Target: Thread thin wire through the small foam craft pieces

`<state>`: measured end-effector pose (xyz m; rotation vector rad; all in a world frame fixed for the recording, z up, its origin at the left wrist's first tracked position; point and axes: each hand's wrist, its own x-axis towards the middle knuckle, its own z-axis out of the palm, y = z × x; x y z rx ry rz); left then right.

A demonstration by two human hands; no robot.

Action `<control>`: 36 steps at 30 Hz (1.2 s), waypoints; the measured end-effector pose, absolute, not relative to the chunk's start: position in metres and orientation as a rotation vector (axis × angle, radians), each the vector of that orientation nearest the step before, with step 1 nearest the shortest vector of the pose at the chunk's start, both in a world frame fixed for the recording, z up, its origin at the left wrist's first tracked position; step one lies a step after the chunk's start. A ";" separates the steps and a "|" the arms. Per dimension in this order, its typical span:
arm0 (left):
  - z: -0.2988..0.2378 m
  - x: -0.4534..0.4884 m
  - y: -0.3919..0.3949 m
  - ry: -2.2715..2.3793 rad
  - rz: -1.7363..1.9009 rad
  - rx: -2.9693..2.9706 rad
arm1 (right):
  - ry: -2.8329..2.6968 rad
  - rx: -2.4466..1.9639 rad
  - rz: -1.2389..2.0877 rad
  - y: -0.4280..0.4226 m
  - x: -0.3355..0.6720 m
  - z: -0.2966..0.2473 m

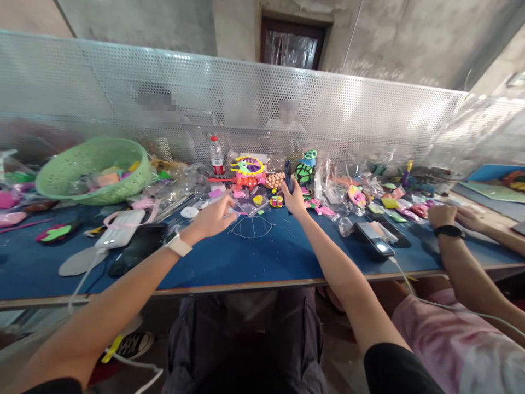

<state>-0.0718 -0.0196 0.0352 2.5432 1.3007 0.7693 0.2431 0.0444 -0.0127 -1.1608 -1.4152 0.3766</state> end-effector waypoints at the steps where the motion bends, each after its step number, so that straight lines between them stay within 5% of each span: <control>1: 0.041 -0.060 -0.015 1.222 0.829 2.466 | -1.389 -1.176 0.445 0.042 0.242 -0.011; 7: 0.052 -0.002 0.028 0.866 0.812 1.873 | -1.347 -1.262 0.630 0.028 0.239 -0.011; 15: 0.005 0.004 0.040 0.721 1.048 1.902 | -1.438 -1.291 0.715 0.035 0.240 -0.017; 21: -0.006 0.009 0.030 0.736 0.781 1.618 | -1.391 -1.349 0.771 0.033 0.239 -0.021; 36: -0.001 -0.009 0.042 1.085 1.269 2.225 | -1.827 -1.460 0.218 0.028 0.231 -0.019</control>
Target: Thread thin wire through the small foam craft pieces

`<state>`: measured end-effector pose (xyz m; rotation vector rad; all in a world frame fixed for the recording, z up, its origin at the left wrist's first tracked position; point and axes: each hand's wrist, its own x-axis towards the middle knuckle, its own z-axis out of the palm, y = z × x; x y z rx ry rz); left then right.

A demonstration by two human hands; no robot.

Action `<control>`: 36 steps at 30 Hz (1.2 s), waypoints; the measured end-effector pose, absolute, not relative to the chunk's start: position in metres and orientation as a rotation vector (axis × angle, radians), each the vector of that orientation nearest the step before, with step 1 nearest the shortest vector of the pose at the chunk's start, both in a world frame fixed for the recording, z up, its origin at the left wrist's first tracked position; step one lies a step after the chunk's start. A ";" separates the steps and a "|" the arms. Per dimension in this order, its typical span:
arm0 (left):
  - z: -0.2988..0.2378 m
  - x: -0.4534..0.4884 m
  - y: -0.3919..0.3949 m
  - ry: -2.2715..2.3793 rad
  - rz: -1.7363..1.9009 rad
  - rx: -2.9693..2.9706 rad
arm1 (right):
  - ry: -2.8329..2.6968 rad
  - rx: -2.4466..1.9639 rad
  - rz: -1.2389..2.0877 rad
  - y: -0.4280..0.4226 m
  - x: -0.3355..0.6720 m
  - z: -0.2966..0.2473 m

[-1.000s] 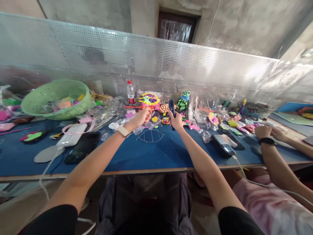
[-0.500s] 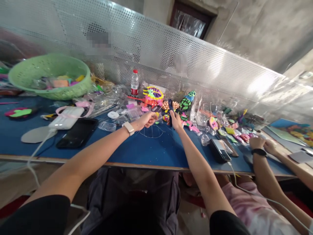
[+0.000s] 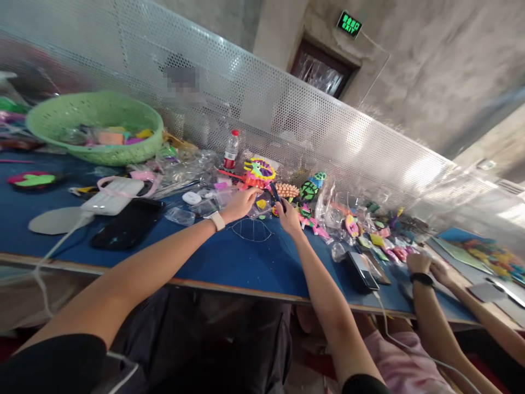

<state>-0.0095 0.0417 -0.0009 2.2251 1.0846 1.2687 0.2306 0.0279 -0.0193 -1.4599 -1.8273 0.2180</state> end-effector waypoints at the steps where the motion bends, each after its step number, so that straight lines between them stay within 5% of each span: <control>1: -0.001 -0.011 0.042 1.084 1.238 2.265 | -1.843 -1.460 0.190 0.027 0.231 -0.018; 36: 0.003 -0.021 0.053 0.801 0.868 1.898 | -2.022 -1.538 0.066 0.002 0.213 -0.004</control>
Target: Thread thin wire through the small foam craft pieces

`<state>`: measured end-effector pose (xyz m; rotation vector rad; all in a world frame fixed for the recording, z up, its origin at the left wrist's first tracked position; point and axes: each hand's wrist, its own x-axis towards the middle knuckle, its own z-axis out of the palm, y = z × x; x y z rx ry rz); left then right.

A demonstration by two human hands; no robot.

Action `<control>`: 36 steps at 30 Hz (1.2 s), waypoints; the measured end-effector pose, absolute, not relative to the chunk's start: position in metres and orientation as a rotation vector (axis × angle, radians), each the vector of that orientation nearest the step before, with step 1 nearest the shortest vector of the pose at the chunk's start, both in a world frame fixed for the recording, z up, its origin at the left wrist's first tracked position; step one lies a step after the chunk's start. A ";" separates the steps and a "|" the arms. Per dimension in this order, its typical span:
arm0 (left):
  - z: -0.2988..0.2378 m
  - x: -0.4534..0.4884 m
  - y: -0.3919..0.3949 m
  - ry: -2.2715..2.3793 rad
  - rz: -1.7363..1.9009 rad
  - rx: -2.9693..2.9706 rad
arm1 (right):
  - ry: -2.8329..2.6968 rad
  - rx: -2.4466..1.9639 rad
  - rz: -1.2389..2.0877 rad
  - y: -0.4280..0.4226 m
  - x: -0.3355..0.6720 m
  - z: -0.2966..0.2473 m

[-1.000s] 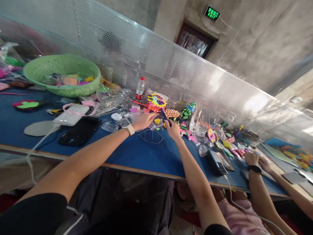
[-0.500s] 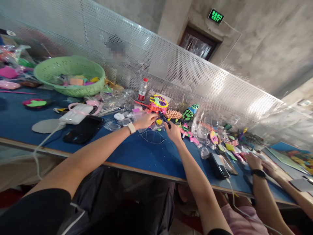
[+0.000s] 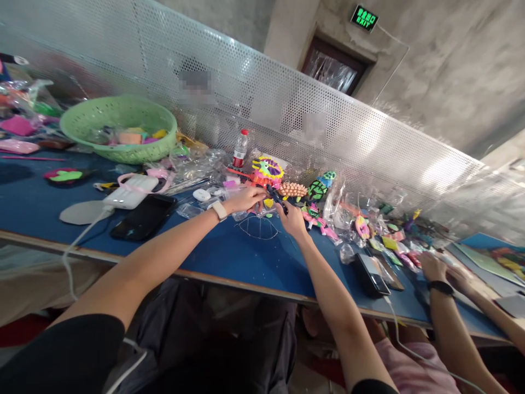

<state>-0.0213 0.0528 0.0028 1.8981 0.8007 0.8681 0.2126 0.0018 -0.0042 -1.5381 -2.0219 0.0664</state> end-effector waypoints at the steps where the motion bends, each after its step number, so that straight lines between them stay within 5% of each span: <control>1: 0.002 -0.022 0.054 0.792 0.869 1.884 | -2.025 -1.533 0.069 0.002 0.213 -0.004; 36: 0.004 -0.046 0.064 0.343 0.787 1.492 | -2.092 -1.290 0.231 0.002 0.214 -0.003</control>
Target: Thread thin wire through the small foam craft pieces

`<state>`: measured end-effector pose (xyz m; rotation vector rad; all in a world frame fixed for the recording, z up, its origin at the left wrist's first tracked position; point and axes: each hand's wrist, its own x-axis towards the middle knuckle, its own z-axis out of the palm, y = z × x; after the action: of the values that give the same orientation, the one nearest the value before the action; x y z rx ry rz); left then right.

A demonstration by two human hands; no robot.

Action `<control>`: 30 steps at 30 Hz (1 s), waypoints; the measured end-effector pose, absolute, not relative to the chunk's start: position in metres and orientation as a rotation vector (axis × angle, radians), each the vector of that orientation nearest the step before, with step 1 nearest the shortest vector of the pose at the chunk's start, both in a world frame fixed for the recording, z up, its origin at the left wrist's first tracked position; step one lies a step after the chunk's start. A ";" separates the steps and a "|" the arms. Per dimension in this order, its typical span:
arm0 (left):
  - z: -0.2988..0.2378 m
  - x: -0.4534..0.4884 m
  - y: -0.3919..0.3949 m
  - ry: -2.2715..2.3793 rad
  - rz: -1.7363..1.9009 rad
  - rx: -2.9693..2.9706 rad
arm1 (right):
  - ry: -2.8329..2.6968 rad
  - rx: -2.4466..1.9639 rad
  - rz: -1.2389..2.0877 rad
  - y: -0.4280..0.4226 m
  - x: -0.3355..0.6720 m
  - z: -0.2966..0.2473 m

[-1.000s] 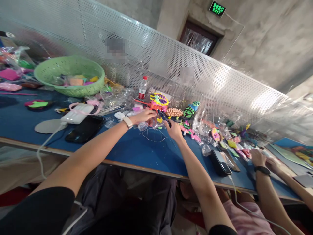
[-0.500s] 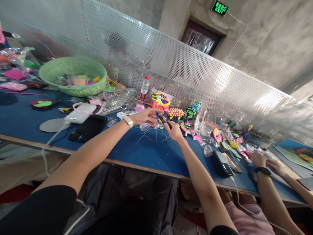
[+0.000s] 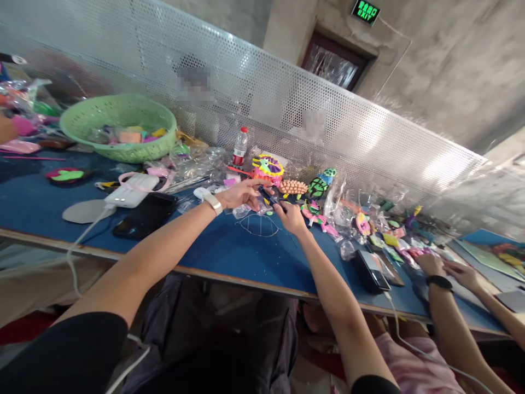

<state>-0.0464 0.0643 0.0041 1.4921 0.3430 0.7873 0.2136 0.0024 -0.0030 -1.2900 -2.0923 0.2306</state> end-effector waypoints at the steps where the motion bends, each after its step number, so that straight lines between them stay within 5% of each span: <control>1: 0.004 -0.046 0.065 0.344 0.813 1.513 | -2.084 -1.297 0.234 0.003 0.213 -0.003; 30: -0.003 -0.024 0.064 0.674 1.299 1.979 | -2.166 -1.362 0.259 0.005 0.210 -0.003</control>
<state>-0.0239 0.0640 -0.0027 1.9788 0.6737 1.2994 0.2100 0.0054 -0.0034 -1.3617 -2.1663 0.2585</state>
